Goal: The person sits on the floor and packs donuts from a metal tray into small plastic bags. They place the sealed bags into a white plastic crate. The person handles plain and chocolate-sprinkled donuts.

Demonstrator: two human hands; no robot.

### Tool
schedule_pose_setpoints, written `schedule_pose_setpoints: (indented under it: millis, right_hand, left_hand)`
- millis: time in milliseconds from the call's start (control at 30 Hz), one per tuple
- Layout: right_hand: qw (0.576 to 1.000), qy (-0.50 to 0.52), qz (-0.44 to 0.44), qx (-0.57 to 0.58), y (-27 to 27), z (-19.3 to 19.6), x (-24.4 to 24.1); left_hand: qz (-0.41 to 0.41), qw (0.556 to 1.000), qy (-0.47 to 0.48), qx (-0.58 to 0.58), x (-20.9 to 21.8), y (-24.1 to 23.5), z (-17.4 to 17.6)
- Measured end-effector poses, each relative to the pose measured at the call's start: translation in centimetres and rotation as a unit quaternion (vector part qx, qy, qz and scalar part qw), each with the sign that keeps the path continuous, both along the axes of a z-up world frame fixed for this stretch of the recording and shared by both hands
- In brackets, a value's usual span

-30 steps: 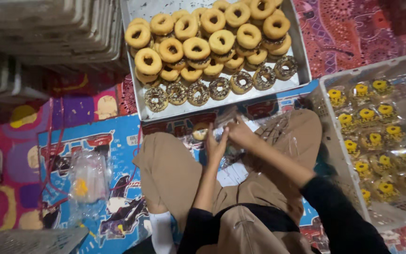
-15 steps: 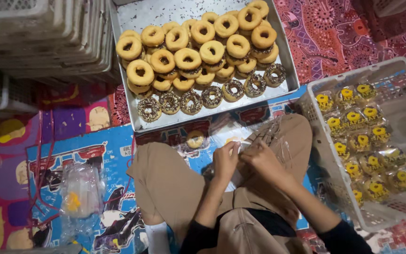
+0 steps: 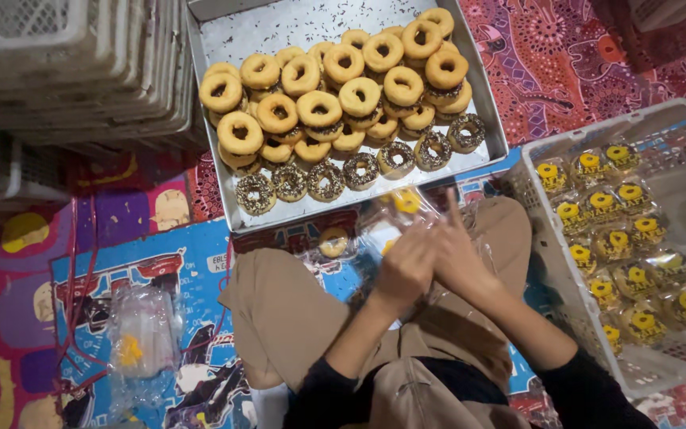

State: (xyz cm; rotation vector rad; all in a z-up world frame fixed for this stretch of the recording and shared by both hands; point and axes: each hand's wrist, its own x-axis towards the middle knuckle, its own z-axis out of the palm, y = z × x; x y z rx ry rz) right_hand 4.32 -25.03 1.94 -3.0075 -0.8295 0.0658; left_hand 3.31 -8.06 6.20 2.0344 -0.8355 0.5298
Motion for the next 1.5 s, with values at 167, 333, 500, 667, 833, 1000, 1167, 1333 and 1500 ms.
schedule_pose_setpoints:
  millis: [167,333,500,667,833,1000,1167,1333,1500]
  right_hand:
    - [0.954,-0.074,-0.09,0.277,2.1,1.3,1.8]
    - [0.894,0.111,0.265,0.343,6.6,4.2,6.3]
    - [0.979,0.051,0.047,0.189,5.9,7.4,22.9]
    - [0.996,0.037,0.083,-0.023,5.5,5.7,30.8]
    - [0.995,0.007,0.07,0.073,5.0,7.7,27.8]
    - [0.849,0.057,-0.025,0.525,3.2,7.2,13.3]
    - [0.7,0.058,-0.068,0.708,5.7,2.1,-1.1]
    - [0.782,-0.001,-0.166,0.6,8.3,5.6,-2.9]
    - [0.866,-0.048,-0.037,0.497,8.7,9.4,-2.8]
  left_hand:
    - [0.05,0.979,0.043,-0.195,0.3,0.7,0.9]
    - [-0.286,0.424,0.383,-0.77,6.3,7.3,-5.0]
    - [-0.037,0.39,0.227,-0.892,8.6,14.7,-13.0]
    - [0.022,0.32,0.308,-0.896,7.1,15.5,-12.9]
    - [0.024,0.26,0.324,-0.91,7.6,14.1,-10.5]
    - [-0.111,0.261,0.293,-0.913,8.5,13.0,-10.9]
    - [-0.116,0.288,0.295,-0.903,6.9,8.4,-9.8]
    - [-0.069,0.364,0.283,-0.885,3.5,3.5,-4.7]
    - [-0.167,0.512,0.215,-0.815,1.9,3.2,0.4]
